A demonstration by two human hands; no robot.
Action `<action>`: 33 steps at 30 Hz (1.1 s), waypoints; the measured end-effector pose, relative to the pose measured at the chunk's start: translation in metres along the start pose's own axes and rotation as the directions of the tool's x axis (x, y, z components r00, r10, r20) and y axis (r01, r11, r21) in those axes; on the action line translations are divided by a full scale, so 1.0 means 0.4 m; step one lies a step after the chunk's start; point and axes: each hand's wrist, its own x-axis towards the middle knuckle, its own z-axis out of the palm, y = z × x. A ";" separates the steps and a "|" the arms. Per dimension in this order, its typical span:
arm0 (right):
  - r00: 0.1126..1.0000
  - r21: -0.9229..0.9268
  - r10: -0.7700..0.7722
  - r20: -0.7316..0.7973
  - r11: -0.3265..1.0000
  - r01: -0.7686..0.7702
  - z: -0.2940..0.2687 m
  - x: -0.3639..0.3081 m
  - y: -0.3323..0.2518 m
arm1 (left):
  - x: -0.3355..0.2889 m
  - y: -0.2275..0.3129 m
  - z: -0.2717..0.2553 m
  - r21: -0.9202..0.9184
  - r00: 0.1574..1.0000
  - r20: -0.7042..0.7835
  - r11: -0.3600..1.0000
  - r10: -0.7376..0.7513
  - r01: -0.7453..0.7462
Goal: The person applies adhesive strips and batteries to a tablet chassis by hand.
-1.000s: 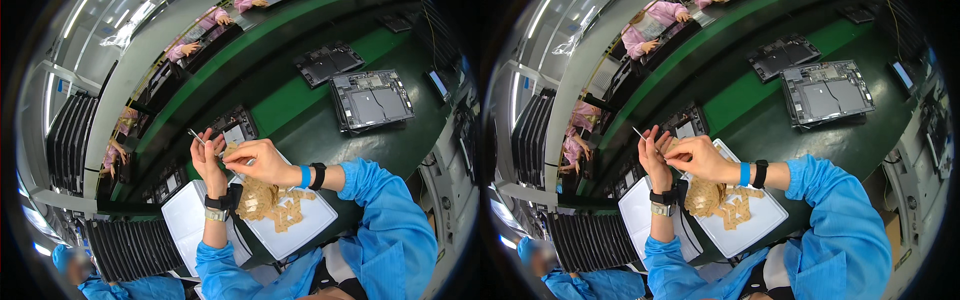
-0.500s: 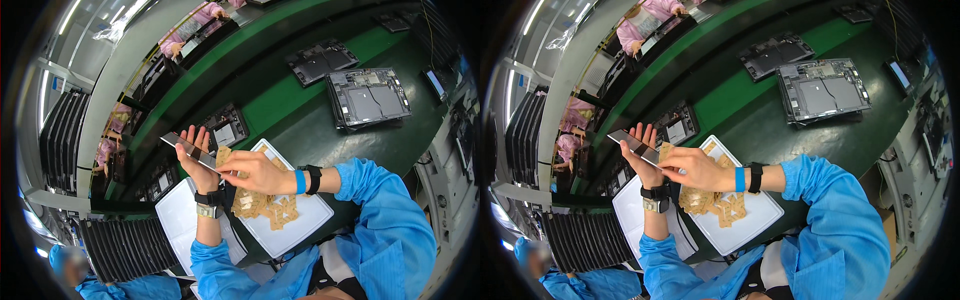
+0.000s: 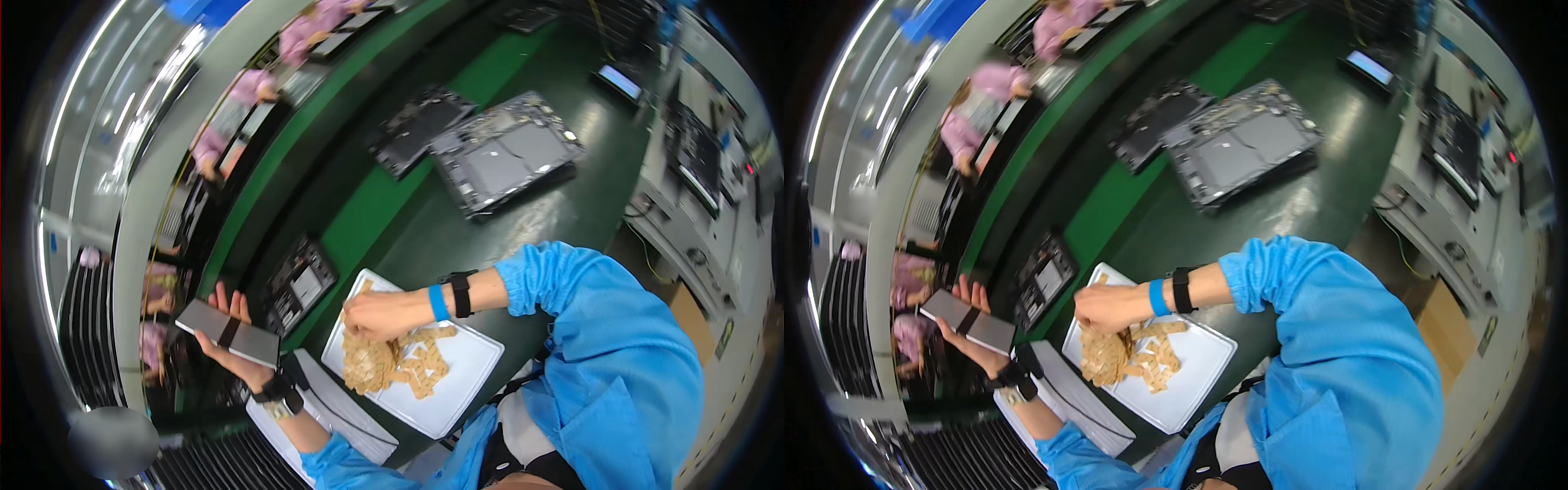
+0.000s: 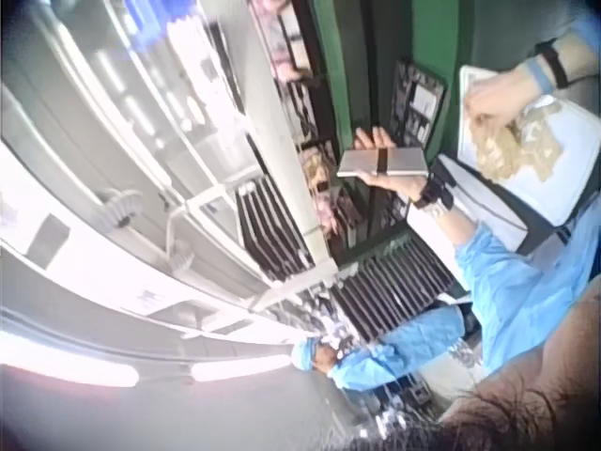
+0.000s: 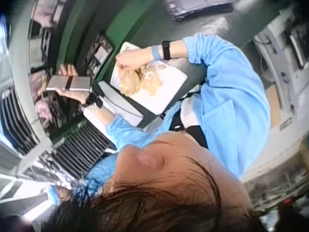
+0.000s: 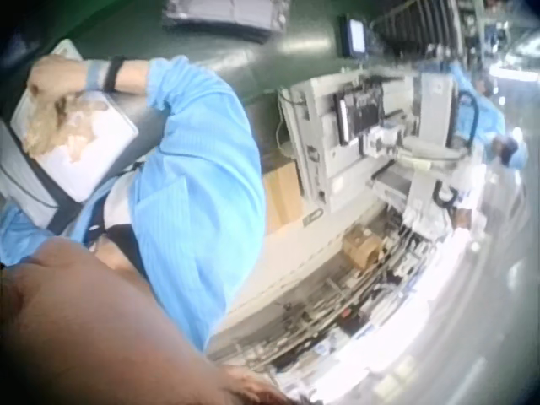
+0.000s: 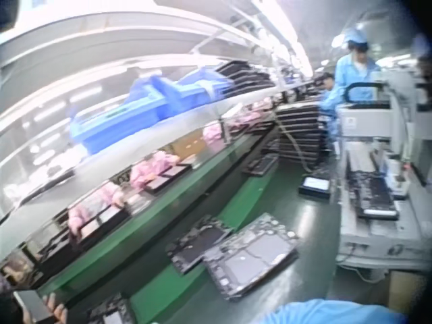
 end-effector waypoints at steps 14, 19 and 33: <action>0.786 -0.276 0.029 -0.617 0.928 -0.251 -0.528 -0.330 -0.268 | -0.146 -0.305 0.648 0.550 0.573 0.820 0.288 -0.006 -0.784; 0.530 -0.322 -0.011 -0.848 0.805 -0.498 -0.728 -0.507 -0.297 | -0.150 -0.448 0.790 0.555 0.596 0.787 0.238 0.162 -0.797; 0.250 -0.063 0.289 -0.924 0.530 -0.846 -0.892 -0.814 -0.073 | -0.176 -0.706 0.836 0.529 0.511 0.848 0.285 -0.142 -0.799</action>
